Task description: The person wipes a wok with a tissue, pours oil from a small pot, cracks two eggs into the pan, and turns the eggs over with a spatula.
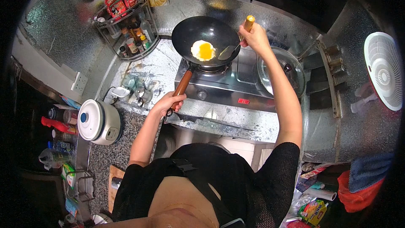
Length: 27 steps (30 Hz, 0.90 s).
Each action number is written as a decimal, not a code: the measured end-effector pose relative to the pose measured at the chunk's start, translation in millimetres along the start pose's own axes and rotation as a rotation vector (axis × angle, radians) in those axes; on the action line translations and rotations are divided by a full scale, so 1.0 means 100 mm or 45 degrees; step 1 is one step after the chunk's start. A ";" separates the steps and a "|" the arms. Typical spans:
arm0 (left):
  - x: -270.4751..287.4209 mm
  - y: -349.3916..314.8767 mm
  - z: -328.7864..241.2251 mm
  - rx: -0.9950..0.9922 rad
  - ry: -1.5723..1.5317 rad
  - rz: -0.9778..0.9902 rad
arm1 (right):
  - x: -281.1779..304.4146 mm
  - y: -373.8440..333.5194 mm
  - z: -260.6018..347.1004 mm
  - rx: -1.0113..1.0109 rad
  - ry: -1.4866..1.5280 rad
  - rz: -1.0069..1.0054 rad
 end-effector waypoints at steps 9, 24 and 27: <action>0.00 0.00 0.00 -0.003 0.009 0.013 | -0.11 0.09 -0.42 -0.008 0.289 0.016; 0.01 0.00 -0.01 0.003 0.014 0.013 | -0.03 -0.02 -0.09 0.189 -0.152 -0.098; 0.01 0.00 -0.01 -0.001 0.022 0.024 | 0.08 -0.03 -0.04 0.125 -0.119 -0.065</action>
Point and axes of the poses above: each hand's wrist, its own y-axis towards the middle knuckle, its own x-axis out of the back of the hand, z = x × y, the point moved 5 cm from there along y, towards the middle knuckle
